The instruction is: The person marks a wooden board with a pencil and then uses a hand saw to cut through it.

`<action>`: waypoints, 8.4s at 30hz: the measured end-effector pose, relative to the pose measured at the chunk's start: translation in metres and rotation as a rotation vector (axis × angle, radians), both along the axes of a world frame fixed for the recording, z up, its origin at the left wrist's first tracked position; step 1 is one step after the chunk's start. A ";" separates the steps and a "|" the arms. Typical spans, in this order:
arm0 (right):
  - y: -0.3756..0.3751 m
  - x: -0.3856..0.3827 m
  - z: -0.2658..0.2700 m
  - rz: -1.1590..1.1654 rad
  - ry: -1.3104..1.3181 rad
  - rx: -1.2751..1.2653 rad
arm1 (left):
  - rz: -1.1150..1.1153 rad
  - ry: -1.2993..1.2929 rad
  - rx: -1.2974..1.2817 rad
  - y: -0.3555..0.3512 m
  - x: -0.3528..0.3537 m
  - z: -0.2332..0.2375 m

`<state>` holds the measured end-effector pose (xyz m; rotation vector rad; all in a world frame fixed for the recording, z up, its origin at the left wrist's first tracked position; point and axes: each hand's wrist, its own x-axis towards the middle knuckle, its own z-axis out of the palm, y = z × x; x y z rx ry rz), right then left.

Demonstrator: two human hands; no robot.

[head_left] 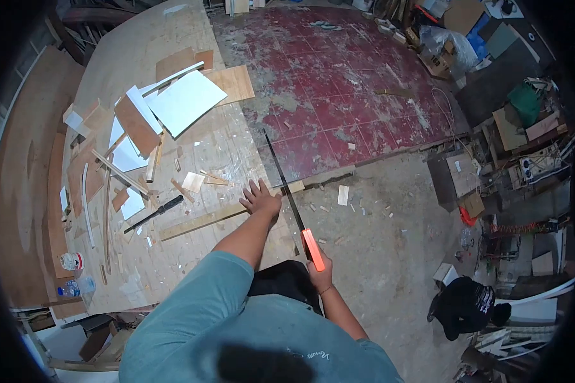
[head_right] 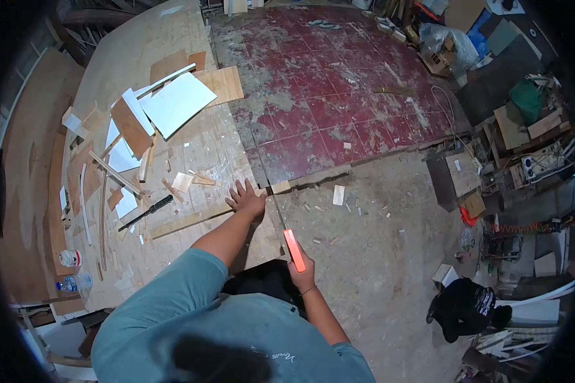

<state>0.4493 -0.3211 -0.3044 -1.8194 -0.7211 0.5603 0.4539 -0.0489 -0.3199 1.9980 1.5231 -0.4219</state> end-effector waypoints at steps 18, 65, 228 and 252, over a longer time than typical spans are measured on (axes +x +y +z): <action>-0.018 -0.008 -0.006 0.041 -0.025 0.002 | 0.029 -0.002 0.010 -0.002 0.002 0.001; -0.087 -0.047 0.193 -0.438 0.070 0.203 | -0.109 -0.303 0.236 -0.001 -0.048 -0.006; -0.051 -0.052 0.052 0.056 0.091 -0.220 | -0.002 -0.034 -0.170 0.005 -0.027 0.020; 0.023 -0.005 0.201 -0.004 0.303 -0.382 | -0.036 -0.012 -0.156 0.007 -0.023 0.008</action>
